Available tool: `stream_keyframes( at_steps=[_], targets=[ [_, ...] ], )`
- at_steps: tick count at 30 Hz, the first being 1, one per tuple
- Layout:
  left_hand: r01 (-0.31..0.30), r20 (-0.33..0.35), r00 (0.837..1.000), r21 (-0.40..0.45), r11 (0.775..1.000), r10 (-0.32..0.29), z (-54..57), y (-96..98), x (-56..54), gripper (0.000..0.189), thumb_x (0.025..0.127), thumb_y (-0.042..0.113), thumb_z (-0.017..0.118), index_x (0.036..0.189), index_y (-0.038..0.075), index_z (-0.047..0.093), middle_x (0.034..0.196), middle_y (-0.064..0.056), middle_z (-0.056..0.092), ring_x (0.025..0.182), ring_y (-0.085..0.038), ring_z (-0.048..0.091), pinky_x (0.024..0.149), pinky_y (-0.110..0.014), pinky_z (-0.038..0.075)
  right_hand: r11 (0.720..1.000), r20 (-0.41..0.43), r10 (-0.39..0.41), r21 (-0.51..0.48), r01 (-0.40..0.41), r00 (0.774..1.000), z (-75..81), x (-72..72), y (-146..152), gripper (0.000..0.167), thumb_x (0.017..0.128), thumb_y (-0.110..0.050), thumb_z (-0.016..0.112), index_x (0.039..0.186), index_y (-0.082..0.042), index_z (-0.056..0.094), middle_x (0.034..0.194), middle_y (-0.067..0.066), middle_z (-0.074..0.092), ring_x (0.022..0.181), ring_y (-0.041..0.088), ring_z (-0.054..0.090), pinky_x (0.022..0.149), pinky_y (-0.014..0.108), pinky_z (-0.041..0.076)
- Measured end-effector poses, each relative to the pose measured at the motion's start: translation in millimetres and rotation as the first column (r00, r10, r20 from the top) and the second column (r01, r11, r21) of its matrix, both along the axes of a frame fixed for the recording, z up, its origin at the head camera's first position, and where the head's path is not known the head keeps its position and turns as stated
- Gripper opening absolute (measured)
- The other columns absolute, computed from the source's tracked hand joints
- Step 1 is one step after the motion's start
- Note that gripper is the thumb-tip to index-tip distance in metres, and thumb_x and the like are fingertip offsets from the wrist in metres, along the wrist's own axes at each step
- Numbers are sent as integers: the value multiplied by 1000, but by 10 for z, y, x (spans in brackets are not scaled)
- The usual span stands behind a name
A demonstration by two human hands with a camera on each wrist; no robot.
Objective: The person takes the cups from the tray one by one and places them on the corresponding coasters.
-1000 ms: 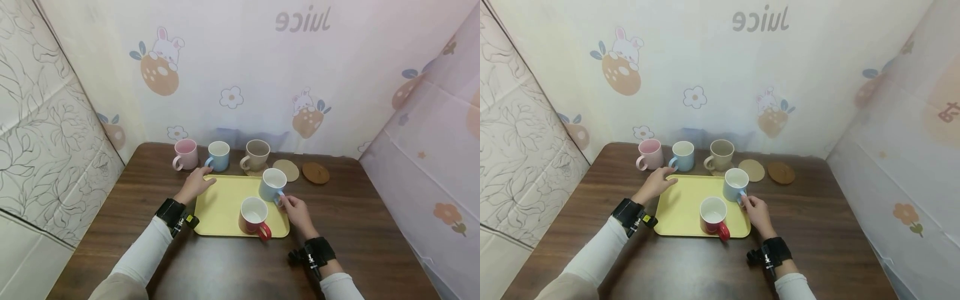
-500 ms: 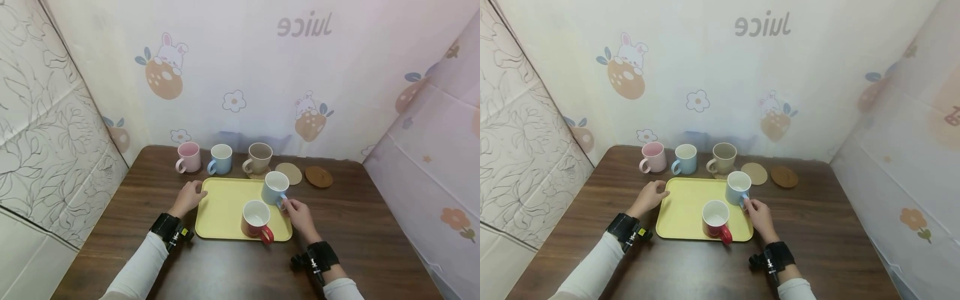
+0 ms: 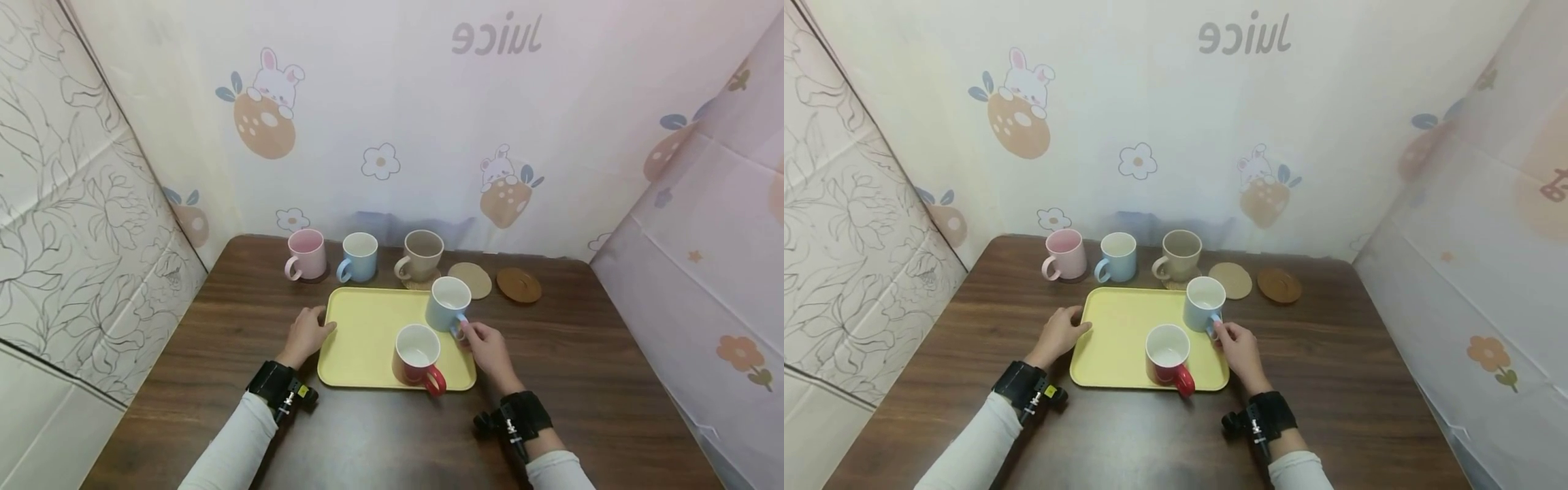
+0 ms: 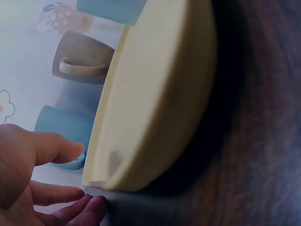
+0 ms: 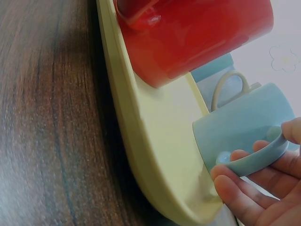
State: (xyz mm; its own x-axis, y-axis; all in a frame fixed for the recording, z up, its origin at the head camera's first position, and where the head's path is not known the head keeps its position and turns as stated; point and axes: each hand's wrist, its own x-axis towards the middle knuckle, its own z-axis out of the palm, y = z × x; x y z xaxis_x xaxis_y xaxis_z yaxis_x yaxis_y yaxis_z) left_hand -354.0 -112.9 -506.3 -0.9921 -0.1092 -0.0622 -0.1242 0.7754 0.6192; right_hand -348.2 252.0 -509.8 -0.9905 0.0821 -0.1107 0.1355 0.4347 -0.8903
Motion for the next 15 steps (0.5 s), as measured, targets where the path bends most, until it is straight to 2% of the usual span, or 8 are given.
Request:
stream_keyframes(
  at_steps=[6, 11, 15],
  targets=[
    [-15, -17, 1000, 14, 1000, 16, -25, 29, -17, 46, 90, 17, 60, 132, -2, 58, 121, -21, 58, 112, -36, 56, 96, -53, 43, 1000, 19, -7, -11, 7, 1000, -15, -5, -5, 47, 102, -41, 49, 105, 2, 67, 109, 19, 67, 94, 25, 69, 82, 36, 58],
    [-10, -57, 998, -15, 1000, 9, -40, 24, -49, 42, 85, 7, 57, 126, -3, 62, 114, -21, 61, 109, -36, 57, 94, -54, 44, 998, 4, -21, -57, 21, 1000, -27, -20, -17, 45, 101, -39, 51, 107, 2, 67, 108, 19, 66, 94, 24, 69, 82, 35, 58],
    [-5, -58, 998, -32, 999, 3, -46, 20, -75, 40, 84, 4, 57, 123, -2, 64, 106, -19, 61, 104, -34, 57, 90, -52, 44, 996, -3, -24, -81, 24, 1000, -8, -8, -23, 42, 102, -36, 51, 110, 3, 65, 108, 19, 65, 96, 25, 68, 84, 36, 57]
  ],
)
